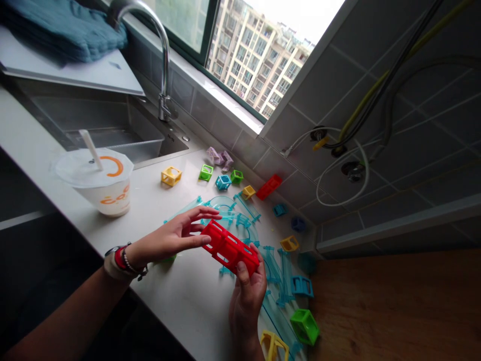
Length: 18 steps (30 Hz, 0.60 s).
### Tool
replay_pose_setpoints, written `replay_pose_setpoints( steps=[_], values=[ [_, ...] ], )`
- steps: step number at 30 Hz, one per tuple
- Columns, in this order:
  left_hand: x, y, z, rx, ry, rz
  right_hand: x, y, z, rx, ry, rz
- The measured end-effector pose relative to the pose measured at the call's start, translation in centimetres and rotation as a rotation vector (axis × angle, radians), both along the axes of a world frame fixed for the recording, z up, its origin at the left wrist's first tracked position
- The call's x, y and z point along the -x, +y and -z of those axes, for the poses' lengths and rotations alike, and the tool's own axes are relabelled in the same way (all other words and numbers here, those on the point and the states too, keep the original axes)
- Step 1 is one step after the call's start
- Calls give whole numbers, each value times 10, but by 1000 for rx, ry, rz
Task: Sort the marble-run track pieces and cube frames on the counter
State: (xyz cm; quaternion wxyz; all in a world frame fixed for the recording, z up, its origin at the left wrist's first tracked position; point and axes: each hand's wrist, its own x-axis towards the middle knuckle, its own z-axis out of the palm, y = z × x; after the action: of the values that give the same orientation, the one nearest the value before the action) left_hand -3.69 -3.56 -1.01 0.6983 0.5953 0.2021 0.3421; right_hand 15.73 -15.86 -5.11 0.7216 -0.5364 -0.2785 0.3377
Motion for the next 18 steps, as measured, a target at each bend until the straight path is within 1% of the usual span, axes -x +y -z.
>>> replay_pose_setpoints(
  steps=[2, 5, 7, 10, 18],
  values=[
    [-1, 2, 3, 52, 8, -16, 1, 0, -1, -6, -4, -8],
    [-3, 2, 6, 100, 16, 54, 1, -1, -2, -10, 3, -12],
    [-4, 1, 8, 94, 30, 59, 2, -1, -2, -10, 13, -6],
    [-6, 0, 8, 72, 41, 32, 2, -1, -2, -13, 21, 1],
    [-5, -1, 4, 60, 39, 27, 3, -2, -2, 2, -16, 0]
  ],
)
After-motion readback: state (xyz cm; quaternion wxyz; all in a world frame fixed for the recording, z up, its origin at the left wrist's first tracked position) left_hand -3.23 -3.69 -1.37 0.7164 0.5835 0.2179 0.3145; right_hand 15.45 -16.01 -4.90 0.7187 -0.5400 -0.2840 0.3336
